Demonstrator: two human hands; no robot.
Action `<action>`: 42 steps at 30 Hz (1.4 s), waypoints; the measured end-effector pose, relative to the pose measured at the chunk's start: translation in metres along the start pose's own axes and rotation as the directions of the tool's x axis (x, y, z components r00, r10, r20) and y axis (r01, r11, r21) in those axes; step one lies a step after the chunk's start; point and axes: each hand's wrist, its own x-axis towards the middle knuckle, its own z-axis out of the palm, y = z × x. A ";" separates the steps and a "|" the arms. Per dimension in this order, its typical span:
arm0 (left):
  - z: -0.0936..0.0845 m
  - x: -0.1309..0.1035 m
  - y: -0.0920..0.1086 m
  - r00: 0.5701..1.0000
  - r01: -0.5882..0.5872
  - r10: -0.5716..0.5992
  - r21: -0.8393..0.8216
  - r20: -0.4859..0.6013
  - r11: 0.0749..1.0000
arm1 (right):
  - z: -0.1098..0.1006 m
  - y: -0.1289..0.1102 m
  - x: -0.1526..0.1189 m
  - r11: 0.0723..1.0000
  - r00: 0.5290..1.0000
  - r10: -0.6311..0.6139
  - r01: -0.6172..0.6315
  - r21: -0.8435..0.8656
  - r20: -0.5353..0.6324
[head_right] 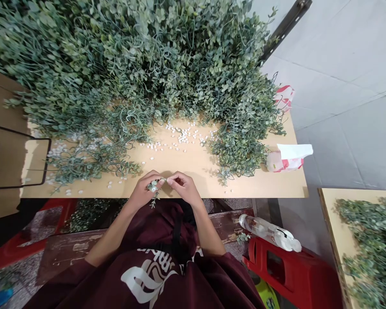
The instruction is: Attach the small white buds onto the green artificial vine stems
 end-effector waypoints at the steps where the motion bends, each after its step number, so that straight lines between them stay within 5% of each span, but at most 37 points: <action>1: 0.000 0.000 0.001 1.000 0.003 -0.003 0.002 0.007 1.000 | 0.000 0.000 0.000 1.000 1.000 -0.004 0.004 -0.004 0.006; 42: -0.003 0.003 0.003 0.998 0.024 -0.025 0.015 0.062 1.000 | 0.007 0.007 -0.005 0.985 0.990 -0.115 0.104 -0.138 -0.076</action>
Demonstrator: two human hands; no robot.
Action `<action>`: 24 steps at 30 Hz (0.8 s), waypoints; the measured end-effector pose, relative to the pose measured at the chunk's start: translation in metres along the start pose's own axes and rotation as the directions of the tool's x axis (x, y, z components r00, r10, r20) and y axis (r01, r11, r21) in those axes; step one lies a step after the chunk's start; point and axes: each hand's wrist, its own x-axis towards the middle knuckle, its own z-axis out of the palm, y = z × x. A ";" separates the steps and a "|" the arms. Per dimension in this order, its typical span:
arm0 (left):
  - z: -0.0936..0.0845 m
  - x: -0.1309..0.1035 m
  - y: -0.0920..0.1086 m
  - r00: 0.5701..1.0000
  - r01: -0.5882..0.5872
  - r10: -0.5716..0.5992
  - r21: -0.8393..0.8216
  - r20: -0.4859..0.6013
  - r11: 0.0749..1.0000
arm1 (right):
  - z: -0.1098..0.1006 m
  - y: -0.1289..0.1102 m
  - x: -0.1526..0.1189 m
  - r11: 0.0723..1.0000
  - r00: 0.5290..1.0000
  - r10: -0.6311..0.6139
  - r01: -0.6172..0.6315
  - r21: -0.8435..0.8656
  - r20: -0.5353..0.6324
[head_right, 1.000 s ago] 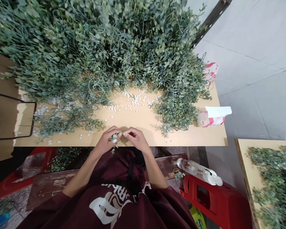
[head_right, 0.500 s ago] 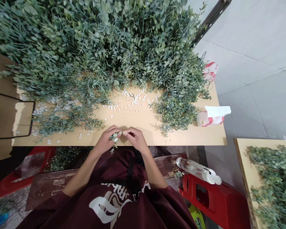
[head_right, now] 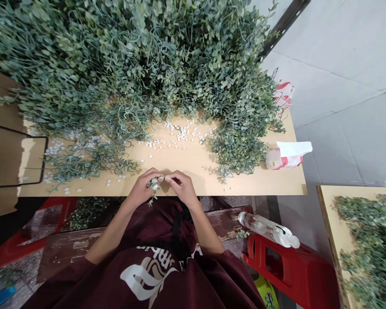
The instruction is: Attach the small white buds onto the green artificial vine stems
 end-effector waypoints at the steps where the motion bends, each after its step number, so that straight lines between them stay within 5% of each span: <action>1: 0.000 0.000 0.000 1.000 0.002 -0.002 -0.008 -0.010 1.000 | 0.000 0.000 0.000 1.000 1.000 0.003 -0.003 0.015 0.001; 24: 0.001 0.000 0.002 0.999 0.000 0.004 -0.097 0.039 0.995 | -0.005 -0.001 0.002 0.993 0.997 -0.076 0.074 0.090 0.009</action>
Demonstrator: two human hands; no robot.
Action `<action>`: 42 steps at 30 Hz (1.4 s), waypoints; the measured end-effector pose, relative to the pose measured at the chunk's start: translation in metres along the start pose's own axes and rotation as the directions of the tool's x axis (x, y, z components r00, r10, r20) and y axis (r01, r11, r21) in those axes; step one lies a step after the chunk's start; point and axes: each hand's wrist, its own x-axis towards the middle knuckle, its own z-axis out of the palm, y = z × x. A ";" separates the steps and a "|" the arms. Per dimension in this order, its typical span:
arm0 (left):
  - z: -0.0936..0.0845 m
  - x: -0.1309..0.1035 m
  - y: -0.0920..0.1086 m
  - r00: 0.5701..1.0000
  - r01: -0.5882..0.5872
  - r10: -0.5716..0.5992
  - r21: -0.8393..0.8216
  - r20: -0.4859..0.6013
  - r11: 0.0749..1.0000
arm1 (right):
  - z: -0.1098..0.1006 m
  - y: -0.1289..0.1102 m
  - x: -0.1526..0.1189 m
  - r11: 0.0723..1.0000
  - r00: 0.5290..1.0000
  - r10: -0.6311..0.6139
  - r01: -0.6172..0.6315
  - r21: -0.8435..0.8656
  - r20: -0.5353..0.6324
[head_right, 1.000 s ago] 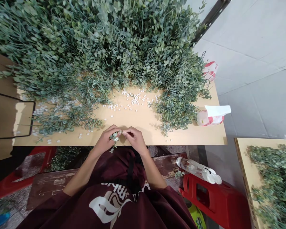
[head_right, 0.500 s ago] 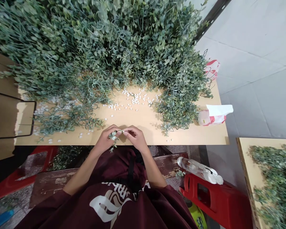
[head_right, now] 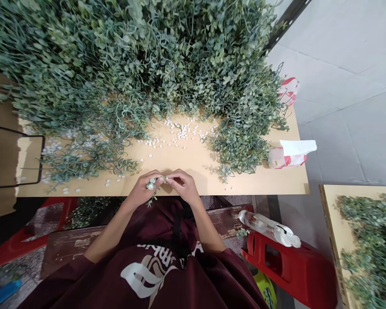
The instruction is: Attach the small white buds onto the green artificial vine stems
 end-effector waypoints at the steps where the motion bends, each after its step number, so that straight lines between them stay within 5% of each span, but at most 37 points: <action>1: 0.000 0.000 0.000 1.000 0.003 -0.003 0.001 0.004 1.000 | 0.000 0.000 0.000 1.000 1.000 -0.006 0.006 0.008 0.000; 32: 0.000 0.003 0.004 1.000 0.006 -0.007 0.010 0.027 1.000 | -0.001 0.004 0.000 0.997 0.995 -0.039 0.045 -0.061 0.097; 42: 0.001 0.002 0.004 0.999 0.049 -0.049 0.014 -0.001 0.999 | 0.003 0.003 -0.003 0.991 0.999 -0.043 0.046 -0.125 0.020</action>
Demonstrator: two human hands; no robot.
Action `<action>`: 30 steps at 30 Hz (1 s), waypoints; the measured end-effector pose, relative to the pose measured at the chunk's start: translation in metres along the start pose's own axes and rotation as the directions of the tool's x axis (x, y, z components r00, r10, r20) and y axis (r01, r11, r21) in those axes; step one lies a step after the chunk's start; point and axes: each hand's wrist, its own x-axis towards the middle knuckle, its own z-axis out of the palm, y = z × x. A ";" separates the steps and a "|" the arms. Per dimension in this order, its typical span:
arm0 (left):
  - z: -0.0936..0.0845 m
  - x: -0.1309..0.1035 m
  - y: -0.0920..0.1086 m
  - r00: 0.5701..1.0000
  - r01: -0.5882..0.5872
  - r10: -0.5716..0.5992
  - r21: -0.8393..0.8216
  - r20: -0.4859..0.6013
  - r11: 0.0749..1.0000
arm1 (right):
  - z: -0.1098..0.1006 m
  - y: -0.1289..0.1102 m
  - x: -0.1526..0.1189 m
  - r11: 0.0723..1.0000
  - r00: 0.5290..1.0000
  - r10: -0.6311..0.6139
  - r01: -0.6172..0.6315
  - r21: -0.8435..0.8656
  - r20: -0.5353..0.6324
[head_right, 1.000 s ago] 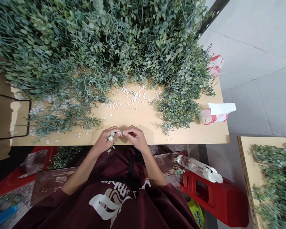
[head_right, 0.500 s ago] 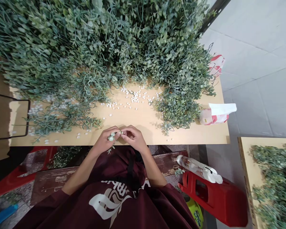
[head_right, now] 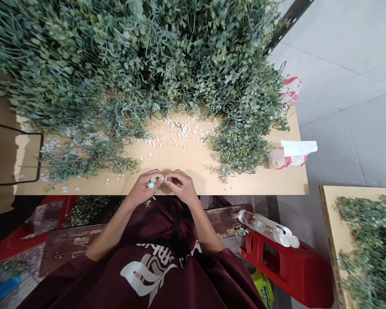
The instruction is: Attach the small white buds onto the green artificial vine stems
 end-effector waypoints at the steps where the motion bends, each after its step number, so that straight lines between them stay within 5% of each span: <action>1: 0.000 0.000 0.000 1.000 0.002 -0.002 -0.005 -0.001 1.000 | 0.000 0.000 0.000 1.000 1.000 -0.003 0.003 -0.012 -0.008; 12: -0.001 0.000 0.000 1.000 0.001 -0.001 -0.017 0.003 1.000 | 0.001 -0.004 -0.001 0.994 0.998 -0.056 0.053 -0.095 -0.032; 30: 0.000 0.002 0.001 0.998 0.044 -0.045 -0.022 -0.038 0.999 | 0.000 0.004 0.000 0.997 0.998 0.032 -0.028 0.074 -0.060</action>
